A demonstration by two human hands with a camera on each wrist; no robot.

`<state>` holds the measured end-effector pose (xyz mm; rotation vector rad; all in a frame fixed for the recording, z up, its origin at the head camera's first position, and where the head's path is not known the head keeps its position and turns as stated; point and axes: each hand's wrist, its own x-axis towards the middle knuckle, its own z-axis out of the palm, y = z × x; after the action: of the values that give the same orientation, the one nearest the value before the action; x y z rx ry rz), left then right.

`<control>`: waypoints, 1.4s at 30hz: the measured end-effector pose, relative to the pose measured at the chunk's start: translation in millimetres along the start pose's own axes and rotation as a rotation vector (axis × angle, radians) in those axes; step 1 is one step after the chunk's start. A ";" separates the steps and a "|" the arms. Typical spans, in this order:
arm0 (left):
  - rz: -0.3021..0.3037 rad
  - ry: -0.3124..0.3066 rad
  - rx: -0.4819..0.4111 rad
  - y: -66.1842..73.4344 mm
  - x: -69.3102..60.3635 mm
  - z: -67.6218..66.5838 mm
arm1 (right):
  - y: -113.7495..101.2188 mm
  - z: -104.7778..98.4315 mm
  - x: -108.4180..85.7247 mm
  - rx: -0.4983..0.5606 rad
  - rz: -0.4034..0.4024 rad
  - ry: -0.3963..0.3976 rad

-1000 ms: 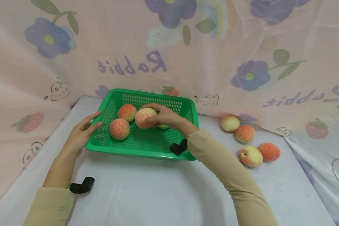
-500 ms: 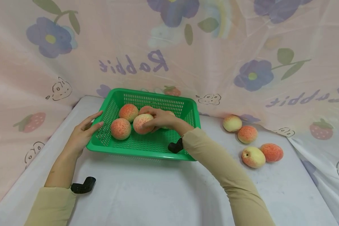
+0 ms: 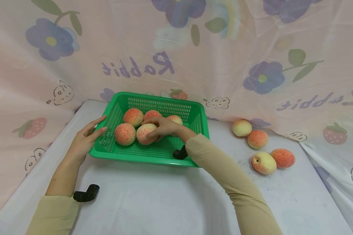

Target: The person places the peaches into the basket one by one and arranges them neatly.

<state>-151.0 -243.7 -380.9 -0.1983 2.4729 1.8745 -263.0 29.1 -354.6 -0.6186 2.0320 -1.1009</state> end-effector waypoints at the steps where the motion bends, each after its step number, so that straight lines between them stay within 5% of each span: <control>1: -0.001 0.002 0.001 0.3 0.0 -0.1 | 0.1 0.1 0.5 -0.001 -0.001 -0.002; 20: 0.004 -0.019 -0.015 1.5 -2.5 0.1 | -1.4 2.4 -7.7 -0.080 -0.017 -0.010; 42: 0.002 -0.024 -0.034 -0.8 -1.5 -0.8 | 1.9 -5.5 -17.2 -0.047 0.064 0.133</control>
<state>-149.4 -244.6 -381.3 -0.1729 2.4286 1.9088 -256.8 44.8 -347.9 -0.5114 2.1817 -1.0847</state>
